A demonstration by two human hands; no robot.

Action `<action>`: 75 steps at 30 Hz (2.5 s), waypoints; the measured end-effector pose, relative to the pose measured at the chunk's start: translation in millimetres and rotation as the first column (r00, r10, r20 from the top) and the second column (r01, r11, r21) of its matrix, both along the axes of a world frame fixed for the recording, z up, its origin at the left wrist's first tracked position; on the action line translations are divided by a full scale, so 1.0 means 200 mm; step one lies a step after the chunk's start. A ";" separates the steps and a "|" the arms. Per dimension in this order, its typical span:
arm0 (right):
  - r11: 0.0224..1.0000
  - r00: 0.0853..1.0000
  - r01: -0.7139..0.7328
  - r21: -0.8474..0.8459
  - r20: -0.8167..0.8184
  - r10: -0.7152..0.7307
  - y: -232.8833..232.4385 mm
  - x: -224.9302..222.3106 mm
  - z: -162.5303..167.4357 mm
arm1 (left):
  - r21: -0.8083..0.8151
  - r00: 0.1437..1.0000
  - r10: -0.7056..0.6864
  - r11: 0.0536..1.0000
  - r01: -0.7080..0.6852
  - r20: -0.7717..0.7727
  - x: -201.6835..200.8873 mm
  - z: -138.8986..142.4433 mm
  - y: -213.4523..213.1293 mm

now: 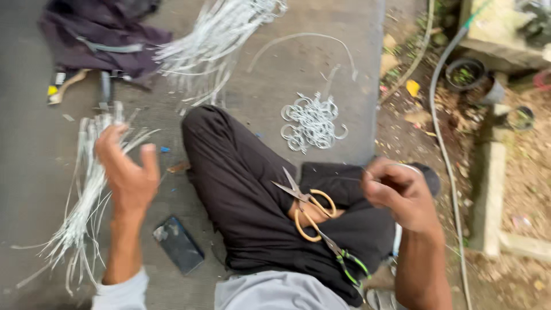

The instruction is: The person sits on a ground mat and cuts lengths of wire from a coil using scissors, then bends the cut pieces by hand into hooked shapes, adding them to a pile of finished wire hooks on the mat.

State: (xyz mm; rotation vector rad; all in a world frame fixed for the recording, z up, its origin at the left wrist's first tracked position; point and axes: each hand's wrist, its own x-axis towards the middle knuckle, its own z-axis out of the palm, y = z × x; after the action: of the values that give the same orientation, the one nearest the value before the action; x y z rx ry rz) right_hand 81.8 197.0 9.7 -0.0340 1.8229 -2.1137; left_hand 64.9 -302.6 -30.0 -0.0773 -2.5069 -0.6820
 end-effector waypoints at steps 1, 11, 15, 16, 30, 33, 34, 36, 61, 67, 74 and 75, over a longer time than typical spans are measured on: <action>1.000 1.000 -0.022 0.015 -0.016 0.022 -0.04 0.00 0.03 | 0.182 0.993 -0.114 0.977 0.109 0.020 -0.01 0.07 0.18; 0.982 0.999 -0.005 -0.189 -0.042 -0.003 -0.15 -0.01 0.21 | 0.493 0.492 -0.867 0.395 0.775 -0.077 -0.15 0.29 1.23; 0.975 0.992 0.123 -0.186 0.059 -0.114 -0.12 0.01 0.21 | 0.564 0.569 -0.812 0.414 0.715 -0.126 -0.15 0.18 1.25; 0.965 0.987 0.158 -0.211 0.056 -0.149 -0.12 0.01 0.21 | 0.632 0.611 -0.788 0.435 0.642 -0.079 -0.15 0.15 1.25; 0.996 0.999 -0.033 -0.088 0.006 0.034 -0.22 -0.02 0.20 | 0.843 0.428 -0.895 0.321 0.431 0.122 -0.23 0.40 1.28; 0.998 0.999 -0.034 -0.058 -0.029 0.032 -0.22 -0.03 0.22 | 0.745 0.564 -0.826 0.383 0.547 0.010 -0.27 0.40 1.31; 1.000 0.997 0.008 -0.020 -0.076 -0.010 -0.23 -0.02 0.23 | 0.757 0.577 -0.817 0.377 0.534 -0.001 -0.27 0.40 1.31; 0.994 0.981 0.093 0.050 -0.175 -0.083 -0.25 0.00 0.26 | 0.778 0.604 -0.797 0.367 0.511 -0.021 -0.27 0.39 1.32; 0.736 0.766 0.607 0.298 -0.465 -0.443 -0.26 0.04 0.18 | 0.975 0.401 -0.900 -0.093 0.201 -0.169 -0.32 0.25 1.30; 0.885 0.867 0.440 0.154 -0.331 -0.374 -0.23 0.02 0.13 | 0.954 0.657 -0.701 -0.284 0.100 -0.277 -0.40 0.24 1.26; 0.990 0.869 0.050 0.130 -0.494 0.021 -0.48 0.01 0.08 | 0.885 0.820 -0.517 -0.464 -0.029 -0.245 -0.46 0.22 1.32; 0.987 0.854 0.050 0.154 -0.519 0.038 -0.52 0.01 0.06 | 0.884 0.838 -0.505 -0.463 -0.062 -0.205 -0.46 0.21 1.33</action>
State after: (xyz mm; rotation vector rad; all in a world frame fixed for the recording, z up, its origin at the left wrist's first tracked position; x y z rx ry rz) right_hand 83.5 93.5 20.7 -0.6214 2.2889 -2.0853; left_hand -27.0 -36.3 12.1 0.1310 -0.9336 -3.1275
